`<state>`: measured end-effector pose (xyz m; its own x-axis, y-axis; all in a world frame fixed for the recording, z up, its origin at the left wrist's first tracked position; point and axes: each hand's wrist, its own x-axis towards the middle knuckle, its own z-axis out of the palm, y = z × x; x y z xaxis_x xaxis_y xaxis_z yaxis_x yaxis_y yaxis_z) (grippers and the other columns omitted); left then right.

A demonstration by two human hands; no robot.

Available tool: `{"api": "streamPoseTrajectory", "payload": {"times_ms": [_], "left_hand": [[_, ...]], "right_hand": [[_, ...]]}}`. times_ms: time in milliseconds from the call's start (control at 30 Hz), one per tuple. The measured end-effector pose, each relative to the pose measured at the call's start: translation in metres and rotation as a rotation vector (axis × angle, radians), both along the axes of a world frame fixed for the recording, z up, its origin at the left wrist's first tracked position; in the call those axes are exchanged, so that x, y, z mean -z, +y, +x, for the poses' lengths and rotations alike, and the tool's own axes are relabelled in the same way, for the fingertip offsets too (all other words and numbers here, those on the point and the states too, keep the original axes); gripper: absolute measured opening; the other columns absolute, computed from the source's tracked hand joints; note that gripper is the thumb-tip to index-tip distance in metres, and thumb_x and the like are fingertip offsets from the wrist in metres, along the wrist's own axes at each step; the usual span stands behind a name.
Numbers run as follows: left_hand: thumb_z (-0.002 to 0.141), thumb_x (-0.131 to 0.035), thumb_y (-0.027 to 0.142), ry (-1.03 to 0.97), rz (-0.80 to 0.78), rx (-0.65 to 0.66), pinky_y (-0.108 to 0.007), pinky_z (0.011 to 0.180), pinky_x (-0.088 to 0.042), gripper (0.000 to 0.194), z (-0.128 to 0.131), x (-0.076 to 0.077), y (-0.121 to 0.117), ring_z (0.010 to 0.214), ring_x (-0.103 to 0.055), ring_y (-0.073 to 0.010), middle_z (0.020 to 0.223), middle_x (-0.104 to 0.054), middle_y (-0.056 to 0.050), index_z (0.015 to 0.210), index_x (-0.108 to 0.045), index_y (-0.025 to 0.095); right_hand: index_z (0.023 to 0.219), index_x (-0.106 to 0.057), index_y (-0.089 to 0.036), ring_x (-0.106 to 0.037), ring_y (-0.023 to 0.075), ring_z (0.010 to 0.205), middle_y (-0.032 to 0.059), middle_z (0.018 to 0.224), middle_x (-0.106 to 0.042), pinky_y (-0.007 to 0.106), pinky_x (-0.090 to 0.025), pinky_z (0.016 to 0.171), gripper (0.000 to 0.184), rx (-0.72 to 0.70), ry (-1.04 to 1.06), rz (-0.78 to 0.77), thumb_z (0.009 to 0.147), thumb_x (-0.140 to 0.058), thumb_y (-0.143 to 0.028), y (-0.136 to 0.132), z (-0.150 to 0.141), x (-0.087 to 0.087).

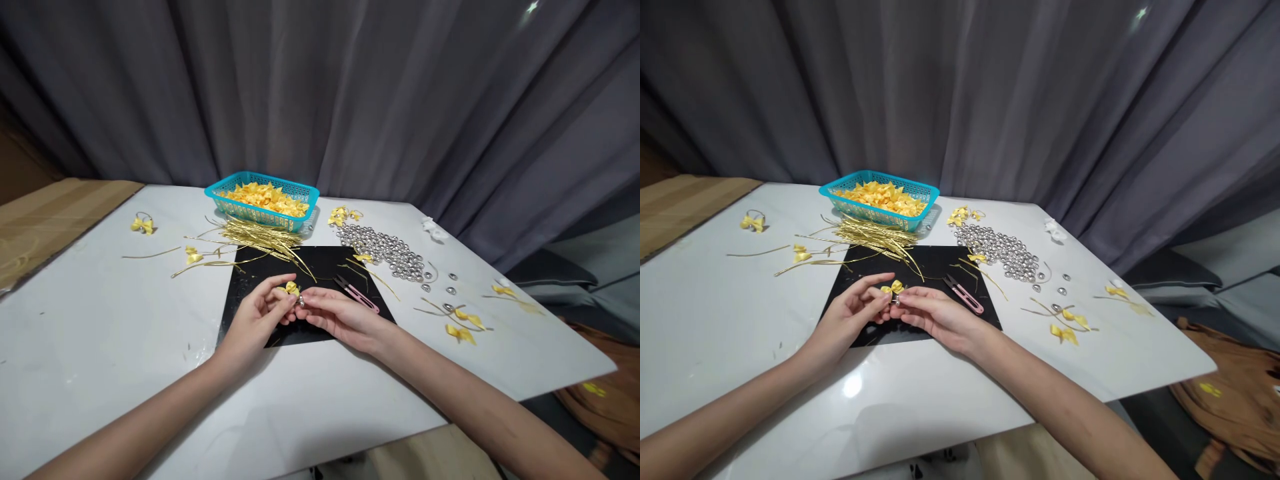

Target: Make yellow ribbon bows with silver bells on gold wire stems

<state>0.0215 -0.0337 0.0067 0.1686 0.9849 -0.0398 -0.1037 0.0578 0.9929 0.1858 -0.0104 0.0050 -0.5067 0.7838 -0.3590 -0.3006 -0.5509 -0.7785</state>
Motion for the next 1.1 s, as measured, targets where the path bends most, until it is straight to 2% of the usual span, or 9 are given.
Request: {"api": "streamPoseTrajectory", "payload": {"times_ms": [367,667,733,867,967,1100], "left_hand": [[0.076,-0.062,0.034,-0.014,-0.026,-0.030,-0.024,0.062,-0.046,0.036,-0.002,0.001,0.001,0.063,-0.056,-0.0107,0.068,-0.058,0.003,0.107,-0.056,0.017],[0.075,-0.062,0.033,-0.008,-0.014,-0.016,-0.025,0.061,-0.046,0.033,0.001,-0.001,0.000,0.062,-0.056,-0.0109,0.065,-0.058,0.003,0.103,-0.056,0.016],[0.075,-0.061,0.033,-0.008,-0.021,-0.016,-0.025,0.062,-0.046,0.032,0.001,-0.001,0.000,0.061,-0.055,-0.0107,0.065,-0.058,0.003,0.102,-0.056,0.016],[0.075,-0.062,0.033,-0.026,-0.029,-0.020,-0.024,0.062,-0.045,0.031,0.000,0.000,0.000,0.060,-0.054,-0.0100,0.064,-0.057,0.004,0.101,-0.057,0.017],[0.076,-0.062,0.032,-0.039,-0.026,-0.011,-0.023,0.062,-0.045,0.031,0.000,0.002,0.000,0.061,-0.055,-0.0097,0.066,-0.058,0.004,0.101,-0.056,0.017],[0.077,-0.062,0.032,-0.047,-0.031,-0.006,-0.021,0.061,-0.045,0.030,-0.001,0.003,0.000,0.061,-0.055,-0.0090,0.064,-0.058,0.005,0.101,-0.056,0.016]], "right_hand": [[0.081,-0.064,-0.012,-0.067,0.0086,0.073,0.0040,0.078,-0.069,0.016,-0.052,0.069,0.016,0.012,-0.021,-0.034,0.069,-0.074,-0.019,-0.001,0.001,-0.001],[0.082,-0.063,-0.012,-0.066,0.0072,0.072,0.0028,0.076,-0.069,0.014,-0.051,0.069,0.015,-0.029,-0.028,0.008,0.072,-0.071,-0.019,-0.002,-0.001,-0.001],[0.081,-0.061,-0.013,-0.066,0.0072,0.070,0.0024,0.075,-0.069,0.014,-0.051,0.066,0.018,-0.004,-0.072,0.049,0.072,-0.072,-0.023,-0.005,-0.003,-0.002],[0.078,-0.057,-0.015,-0.065,0.0082,0.060,0.0004,0.067,-0.068,0.015,-0.050,0.056,0.027,0.102,-0.204,0.247,0.070,-0.073,-0.036,-0.010,-0.008,-0.004],[0.078,-0.060,-0.014,-0.065,0.0081,0.060,0.0006,0.066,-0.067,0.016,-0.050,0.057,0.032,0.104,-0.254,0.340,0.068,-0.071,-0.043,-0.012,-0.011,-0.005],[0.079,-0.063,-0.014,-0.065,0.0092,0.063,0.0006,0.067,-0.067,0.019,-0.050,0.059,0.033,0.112,-0.262,0.397,0.065,-0.074,-0.042,-0.013,-0.012,-0.005]]}}
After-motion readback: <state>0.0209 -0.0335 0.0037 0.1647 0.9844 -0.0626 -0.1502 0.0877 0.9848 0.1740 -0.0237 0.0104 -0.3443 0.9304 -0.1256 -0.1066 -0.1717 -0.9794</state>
